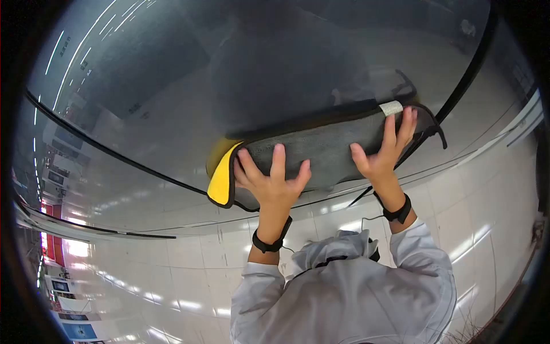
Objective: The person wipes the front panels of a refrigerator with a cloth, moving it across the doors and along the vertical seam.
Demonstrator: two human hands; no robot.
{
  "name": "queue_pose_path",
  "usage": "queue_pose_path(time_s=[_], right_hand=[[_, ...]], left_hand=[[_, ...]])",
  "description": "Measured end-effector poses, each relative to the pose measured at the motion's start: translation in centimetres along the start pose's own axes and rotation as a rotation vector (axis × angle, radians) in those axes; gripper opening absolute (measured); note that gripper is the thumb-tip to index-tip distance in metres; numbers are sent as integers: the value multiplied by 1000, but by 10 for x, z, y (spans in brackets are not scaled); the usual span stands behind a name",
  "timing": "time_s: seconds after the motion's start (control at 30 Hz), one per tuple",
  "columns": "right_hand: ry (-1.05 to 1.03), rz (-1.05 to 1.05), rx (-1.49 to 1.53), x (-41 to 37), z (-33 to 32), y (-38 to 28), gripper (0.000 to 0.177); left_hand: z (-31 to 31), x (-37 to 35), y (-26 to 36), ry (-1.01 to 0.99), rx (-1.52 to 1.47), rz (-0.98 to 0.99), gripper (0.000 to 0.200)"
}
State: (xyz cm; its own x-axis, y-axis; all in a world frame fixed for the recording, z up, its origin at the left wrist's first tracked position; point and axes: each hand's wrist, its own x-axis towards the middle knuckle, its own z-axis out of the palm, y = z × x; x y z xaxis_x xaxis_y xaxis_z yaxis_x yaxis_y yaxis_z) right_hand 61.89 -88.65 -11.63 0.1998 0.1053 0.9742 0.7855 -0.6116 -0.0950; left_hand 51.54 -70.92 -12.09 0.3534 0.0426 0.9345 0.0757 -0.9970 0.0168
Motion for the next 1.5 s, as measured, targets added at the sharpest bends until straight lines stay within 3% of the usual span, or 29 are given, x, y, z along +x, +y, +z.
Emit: queue_pose_path(time_s=[0.37,0.4,0.57,0.77,0.97,1.43,1.5], right_hand=[[-4,-36,-68,-48,15,3,69],[-17,-24,-59,-56,16,4,69],[-26,-22,-48,-68,13,6,72],[-25,-7,6,-24,4,2,70],[54,-33,-16,6,-7,13,69],[-91,-3,-51,-88,9,19,73],[-68,2,-40,-88,8,19,73]], left_hand=[[15,-47,-8,-44,21,-25,73],[14,-49,-7,-19,80,-49,65],[15,-55,-3,-15,59,-39,63],[4,-15,-2,20,23,-36,61],[-1,10,16,-2,-5,-15,72],[29,-78,5,-96,34,-31,72],[26,-69,10,-8,91,-16,63]])
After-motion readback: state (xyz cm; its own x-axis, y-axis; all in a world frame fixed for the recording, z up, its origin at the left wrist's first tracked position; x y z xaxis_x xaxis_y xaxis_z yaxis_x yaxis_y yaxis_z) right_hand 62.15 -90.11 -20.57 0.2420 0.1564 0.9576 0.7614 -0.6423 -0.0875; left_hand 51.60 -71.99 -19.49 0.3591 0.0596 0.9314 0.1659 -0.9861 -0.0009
